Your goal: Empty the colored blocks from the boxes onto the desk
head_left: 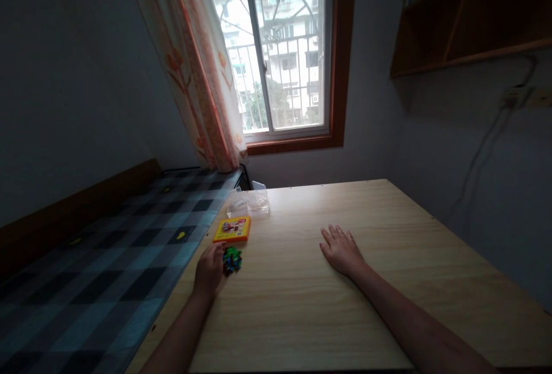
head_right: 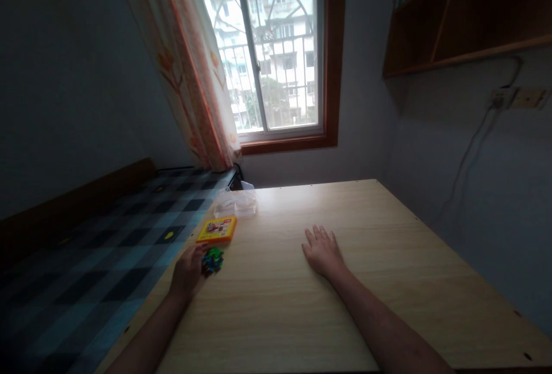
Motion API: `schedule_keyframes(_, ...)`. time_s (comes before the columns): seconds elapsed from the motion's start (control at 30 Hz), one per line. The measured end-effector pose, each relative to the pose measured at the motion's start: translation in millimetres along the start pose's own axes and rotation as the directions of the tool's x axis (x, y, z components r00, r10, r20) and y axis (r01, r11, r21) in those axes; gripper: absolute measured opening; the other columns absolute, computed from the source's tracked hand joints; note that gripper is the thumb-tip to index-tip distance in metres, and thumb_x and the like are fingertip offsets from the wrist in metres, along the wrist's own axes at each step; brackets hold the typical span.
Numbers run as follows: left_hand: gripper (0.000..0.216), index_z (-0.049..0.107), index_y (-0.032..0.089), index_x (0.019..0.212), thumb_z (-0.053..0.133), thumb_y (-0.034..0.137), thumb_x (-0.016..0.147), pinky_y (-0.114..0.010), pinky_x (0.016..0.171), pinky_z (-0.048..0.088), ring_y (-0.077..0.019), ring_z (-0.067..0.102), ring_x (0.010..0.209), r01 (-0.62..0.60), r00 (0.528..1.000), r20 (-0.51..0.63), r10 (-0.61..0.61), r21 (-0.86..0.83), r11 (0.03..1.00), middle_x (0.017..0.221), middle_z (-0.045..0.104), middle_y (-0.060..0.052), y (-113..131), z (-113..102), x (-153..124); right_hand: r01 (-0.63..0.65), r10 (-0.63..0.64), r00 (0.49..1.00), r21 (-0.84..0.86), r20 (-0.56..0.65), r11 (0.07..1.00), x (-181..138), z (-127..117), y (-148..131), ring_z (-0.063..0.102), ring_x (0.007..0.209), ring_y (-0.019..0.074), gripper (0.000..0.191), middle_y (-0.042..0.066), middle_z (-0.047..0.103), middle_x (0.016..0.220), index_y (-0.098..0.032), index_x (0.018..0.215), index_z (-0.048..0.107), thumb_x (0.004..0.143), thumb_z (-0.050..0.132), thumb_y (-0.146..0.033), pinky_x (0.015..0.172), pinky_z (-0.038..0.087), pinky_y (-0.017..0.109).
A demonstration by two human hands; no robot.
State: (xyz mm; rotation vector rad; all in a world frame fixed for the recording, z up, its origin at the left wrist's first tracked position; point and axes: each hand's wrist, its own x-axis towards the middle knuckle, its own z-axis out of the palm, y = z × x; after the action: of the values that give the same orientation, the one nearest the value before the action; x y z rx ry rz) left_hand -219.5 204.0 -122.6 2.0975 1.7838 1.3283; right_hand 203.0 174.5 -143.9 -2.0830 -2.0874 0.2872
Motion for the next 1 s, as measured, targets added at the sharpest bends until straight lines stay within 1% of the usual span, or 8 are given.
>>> schedule_keyframes(0.2, 0.049, 0.068, 0.015, 0.103, 0.042, 0.056, 0.103, -0.045, 0.092, 0.053, -0.0226, 0.068, 0.099, 0.037, 0.998, 0.055, -0.038, 0.016, 0.999, 0.104, 0.072, -0.009, 0.2, 1.5, -3.5, 0.004, -0.004, 1.000, -0.014, 0.012, 1.000, -2.4, -0.8, 1.6, 0.016, 0.153, 0.0277, 0.063, 0.008, 0.022, 0.165, -0.023, 0.158, 0.032, 0.101, 0.031, -0.048, 0.122, 0.004, 0.049)
schedule_keyframes(0.33, 0.056, 0.070, 0.016, 0.102, 0.032, 0.057, 0.102, -0.045, 0.092, 0.055, -0.0266, 0.069, 0.101, 0.031, 0.996, 0.083, -0.034, 0.039, 0.999, 0.106, 0.073, -0.012, 5.4, 0.9, -2.9, 0.014, -0.013, 1.000, -0.022, 0.013, 1.000, -3.8, -1.5, 1.5, 0.017, 0.153, 0.0278, 0.062, 0.008, 0.023, 0.165, -0.024, 0.158, 0.033, 0.101, 0.032, -0.048, 0.122, 0.005, 0.049)
schedule_keyframes(0.43, 0.058, 0.071, 0.016, 0.102, 0.029, 0.057, 0.100, -0.045, 0.092, 0.056, -0.0290, 0.070, 0.102, 0.020, 0.993, 0.113, -0.026, 0.048, 0.999, 0.107, 0.074, -0.014, 9.6, 0.2, -2.1, 0.013, -0.013, 1.000, -0.024, 0.014, 1.000, -4.4, -1.7, 1.6, 0.017, 0.153, 0.0278, 0.062, 0.008, 0.023, 0.165, -0.024, 0.158, 0.034, 0.101, 0.032, -0.048, 0.122, 0.006, 0.049)
schedule_keyframes(0.67, 0.056, 0.072, 0.017, 0.103, 0.035, 0.059, 0.095, -0.047, 0.095, 0.055, -0.0298, 0.070, 0.105, -0.010, 0.984, 0.178, 0.002, 0.043, 0.999, 0.109, 0.075, -0.013, 12.5, 1.7, 0.8, 0.009, -0.009, 1.000, -0.026, 0.007, 1.000, -6.1, -3.7, 1.6, 0.017, 0.153, 0.0273, 0.062, 0.007, 0.023, 0.165, -0.025, 0.158, 0.034, 0.101, 0.032, -0.048, 0.123, 0.006, 0.048)
schedule_keyframes(0.87, 0.054, 0.071, 0.018, 0.105, 0.037, 0.058, 0.095, -0.048, 0.099, 0.053, -0.0304, 0.068, 0.109, -0.004, 0.982, 0.186, -0.006, 0.051, 0.999, 0.114, 0.074, -0.013, 10.1, 3.7, 1.2, 0.004, -0.004, 1.000, -0.030, 0.011, 1.000, -6.9, -4.0, 1.4, 0.017, 0.153, 0.0273, 0.062, 0.007, 0.023, 0.165, -0.025, 0.157, 0.034, 0.101, 0.033, -0.048, 0.123, 0.006, 0.049)
schedule_keyframes(1.0, 0.053, 0.072, 0.017, 0.108, 0.043, 0.058, 0.091, -0.048, 0.103, 0.051, -0.0312, 0.067, 0.112, 0.003, 0.978, 0.206, -0.015, 0.059, 0.998, 0.116, 0.073, -0.013, 8.8, 5.1, 0.5, 0.008, -0.007, 1.000, -0.032, 0.009, 0.999, -7.6, -4.6, 1.3, 0.017, 0.153, 0.0268, 0.061, 0.007, 0.022, 0.165, -0.025, 0.158, 0.034, 0.101, 0.032, -0.048, 0.123, 0.005, 0.048)
